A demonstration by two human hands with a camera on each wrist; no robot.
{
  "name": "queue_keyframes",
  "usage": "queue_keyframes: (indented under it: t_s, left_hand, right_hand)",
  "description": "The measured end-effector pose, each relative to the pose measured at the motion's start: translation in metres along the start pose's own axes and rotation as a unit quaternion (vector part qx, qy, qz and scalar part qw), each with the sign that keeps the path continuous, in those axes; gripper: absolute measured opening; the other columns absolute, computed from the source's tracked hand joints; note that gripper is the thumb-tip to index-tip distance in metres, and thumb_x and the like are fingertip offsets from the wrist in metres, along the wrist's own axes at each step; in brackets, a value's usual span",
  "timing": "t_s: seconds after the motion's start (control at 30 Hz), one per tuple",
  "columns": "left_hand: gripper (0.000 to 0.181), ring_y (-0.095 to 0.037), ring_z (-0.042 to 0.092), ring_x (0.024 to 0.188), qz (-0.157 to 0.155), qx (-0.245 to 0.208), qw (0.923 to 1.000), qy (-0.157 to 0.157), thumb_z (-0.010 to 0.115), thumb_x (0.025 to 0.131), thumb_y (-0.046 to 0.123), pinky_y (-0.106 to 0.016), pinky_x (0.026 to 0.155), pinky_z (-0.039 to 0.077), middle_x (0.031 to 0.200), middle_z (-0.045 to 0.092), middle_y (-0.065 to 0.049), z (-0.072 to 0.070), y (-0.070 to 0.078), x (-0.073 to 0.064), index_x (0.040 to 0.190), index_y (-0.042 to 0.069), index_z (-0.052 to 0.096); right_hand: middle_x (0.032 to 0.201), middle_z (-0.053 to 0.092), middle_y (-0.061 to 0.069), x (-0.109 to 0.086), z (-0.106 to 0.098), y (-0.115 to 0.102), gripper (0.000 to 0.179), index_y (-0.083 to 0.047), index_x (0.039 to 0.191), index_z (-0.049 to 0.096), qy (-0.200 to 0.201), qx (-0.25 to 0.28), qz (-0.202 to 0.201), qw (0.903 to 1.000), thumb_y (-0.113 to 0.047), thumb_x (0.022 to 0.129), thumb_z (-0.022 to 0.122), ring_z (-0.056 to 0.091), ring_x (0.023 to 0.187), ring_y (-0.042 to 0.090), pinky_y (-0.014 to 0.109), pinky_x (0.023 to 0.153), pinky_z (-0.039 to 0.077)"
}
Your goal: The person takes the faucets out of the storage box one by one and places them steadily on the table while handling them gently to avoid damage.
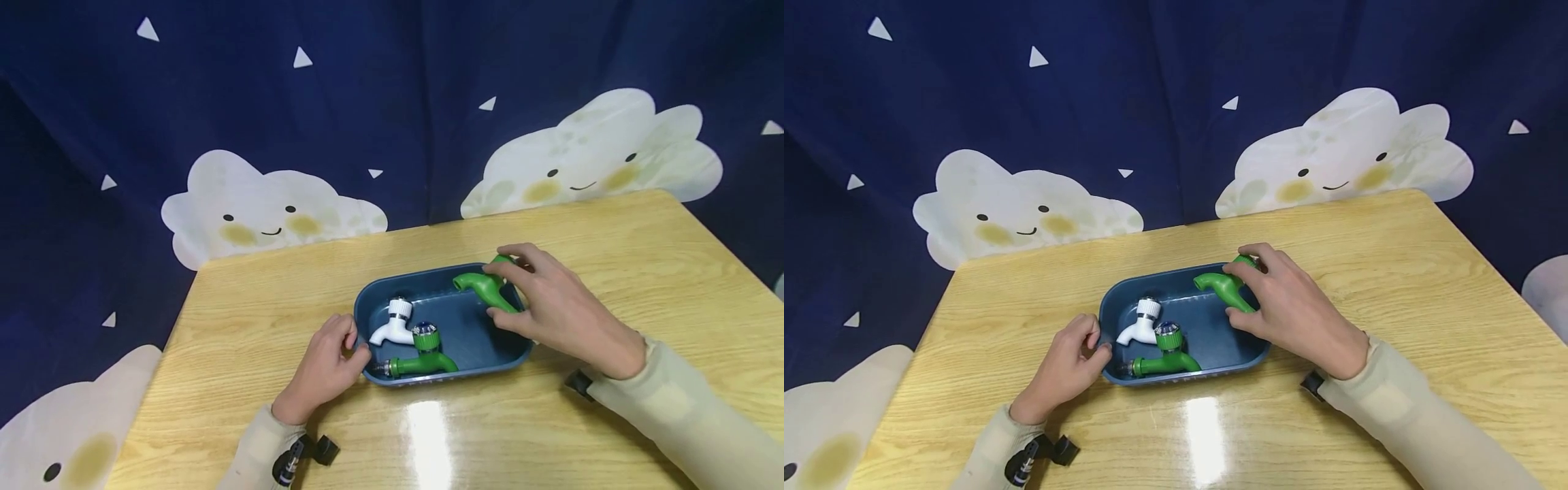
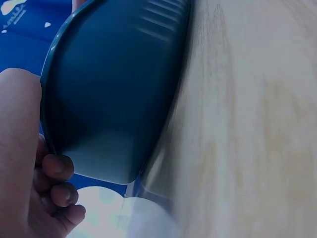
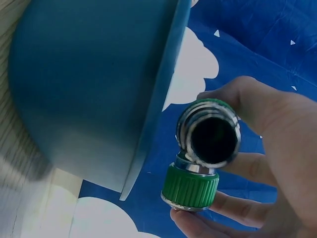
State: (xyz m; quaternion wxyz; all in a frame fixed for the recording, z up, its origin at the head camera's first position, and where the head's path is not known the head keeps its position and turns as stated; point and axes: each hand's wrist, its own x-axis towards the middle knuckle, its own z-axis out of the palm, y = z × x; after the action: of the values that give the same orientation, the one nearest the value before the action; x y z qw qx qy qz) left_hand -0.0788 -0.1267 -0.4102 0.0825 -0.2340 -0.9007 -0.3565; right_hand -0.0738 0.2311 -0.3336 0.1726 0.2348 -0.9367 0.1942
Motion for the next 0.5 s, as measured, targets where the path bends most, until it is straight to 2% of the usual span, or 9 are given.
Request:
queue_keyframes:
  t_s: [0.37,0.5]
  left_hand:
    - [0.026,-0.006,0.033,0.067,0.001,0.01,0.9999,0.004,0.063,0.078,0.008,-0.018,0.06,0.028,0.072,0.032,0.008,0.002,-0.0012,0.0008,0.075,0.018,0.039]
    - [0.026,-0.006,0.033,0.066,0.0,0.01,0.9999,0.005,0.064,0.078,0.009,-0.017,0.06,0.027,0.071,0.032,0.008,0.0017,-0.0016,0.0005,0.075,0.018,0.039]
  right_hand:
    - [0.136,0.059,0.017,-0.0002,0.0001,0.0008,0.054,-0.013,0.126,0.071,-0.007,0.0,0.017,0.9998,-0.029,0.077,0.086,0.061,0.114,0.034,0.052,0.085,0.056]
    - [0.136,0.059,0.017,0.0005,-0.0002,0.0013,0.053,-0.013,0.125,0.071,-0.002,-0.003,0.011,0.9999,-0.029,0.077,0.086,0.061,0.114,0.035,0.052,0.084,0.056]
